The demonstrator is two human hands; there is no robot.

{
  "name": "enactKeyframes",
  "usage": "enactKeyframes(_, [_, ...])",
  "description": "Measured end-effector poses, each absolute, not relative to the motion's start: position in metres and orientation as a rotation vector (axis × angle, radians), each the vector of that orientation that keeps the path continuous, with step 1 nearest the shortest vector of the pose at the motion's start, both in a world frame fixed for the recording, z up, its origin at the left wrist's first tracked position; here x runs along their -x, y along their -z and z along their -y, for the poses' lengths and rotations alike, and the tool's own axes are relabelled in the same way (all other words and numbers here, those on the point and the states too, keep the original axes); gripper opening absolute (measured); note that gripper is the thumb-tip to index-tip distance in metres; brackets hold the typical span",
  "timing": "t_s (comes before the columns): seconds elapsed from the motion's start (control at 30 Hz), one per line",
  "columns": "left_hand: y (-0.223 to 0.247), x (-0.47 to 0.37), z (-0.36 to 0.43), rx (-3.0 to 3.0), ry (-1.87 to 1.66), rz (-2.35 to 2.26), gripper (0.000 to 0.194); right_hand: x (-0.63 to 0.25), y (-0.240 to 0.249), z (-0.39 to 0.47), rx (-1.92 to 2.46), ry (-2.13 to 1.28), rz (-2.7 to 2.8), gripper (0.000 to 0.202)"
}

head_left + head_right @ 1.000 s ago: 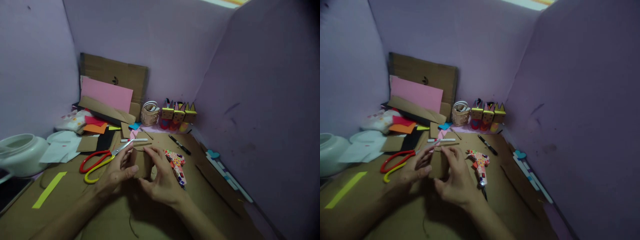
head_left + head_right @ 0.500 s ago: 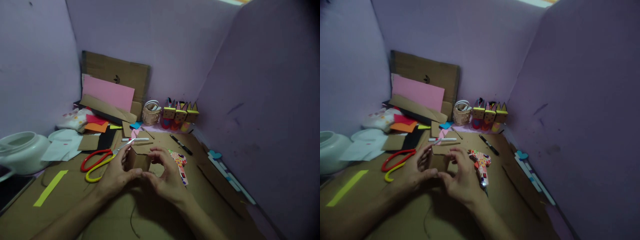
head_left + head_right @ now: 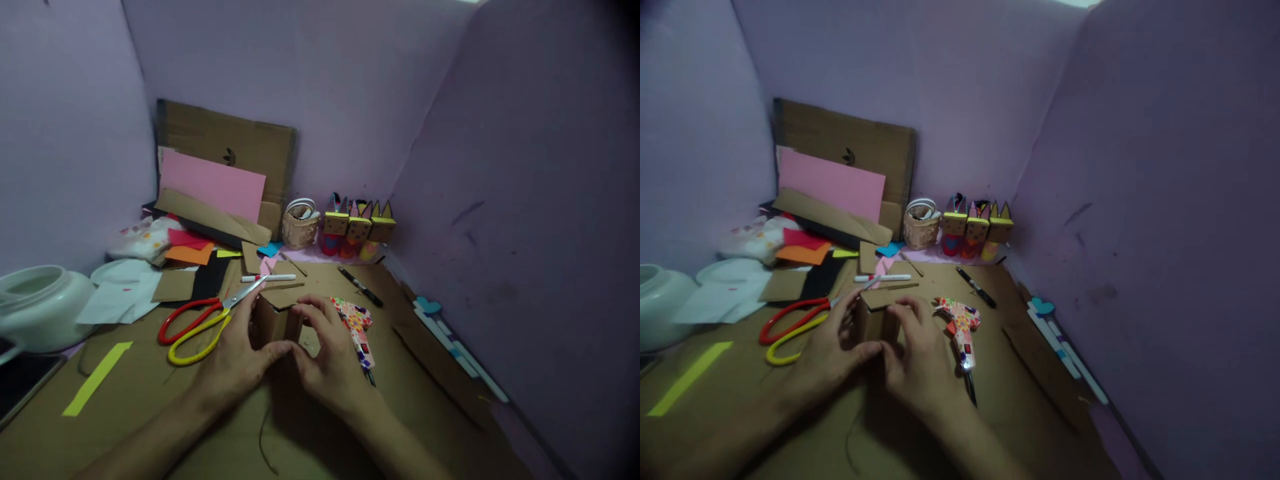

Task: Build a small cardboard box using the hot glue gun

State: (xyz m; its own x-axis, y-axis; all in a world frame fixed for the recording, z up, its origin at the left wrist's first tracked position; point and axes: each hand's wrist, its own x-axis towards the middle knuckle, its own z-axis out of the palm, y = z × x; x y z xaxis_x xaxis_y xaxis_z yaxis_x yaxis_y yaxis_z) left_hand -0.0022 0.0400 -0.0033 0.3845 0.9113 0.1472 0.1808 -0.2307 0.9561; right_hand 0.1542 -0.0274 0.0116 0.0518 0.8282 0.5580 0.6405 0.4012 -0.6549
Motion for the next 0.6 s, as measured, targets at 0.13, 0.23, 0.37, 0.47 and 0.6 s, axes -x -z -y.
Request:
enactKeyframes(0.13, [-0.0003, 0.0025, -0.0395, -1.754, -0.925, -0.969, 0.085, -0.1549, -0.0134, 0.0269, 1.351, -0.293, 1.621, 0.032])
enactKeyframes(0.23, [-0.0033, 0.0020, -0.0393, -1.830, -0.908, -1.024, 0.084, -0.1551, -0.0132, 0.0265, 1.344, -0.355, 1.624, 0.028])
enactKeyframes(0.37, [-0.0035, 0.0014, -0.0382, -1.902, -0.883, -0.987, 0.085, -0.1555, -0.0106, 0.0256, 1.286, -0.494, 1.583, 0.027])
enactKeyframes(0.47, [-0.0020, 0.0016, -0.0375, -1.999, -0.879, -0.925, 0.084, -0.1558, -0.0082, 0.0244, 1.249, -0.554, 1.536, 0.027])
enactKeyframes(0.6, [0.0015, 0.0025, -0.0385, -2.121, -0.843, -0.896, 0.063, -0.1559, -0.0090, 0.0233, 1.215, -0.526, 1.522, 0.024])
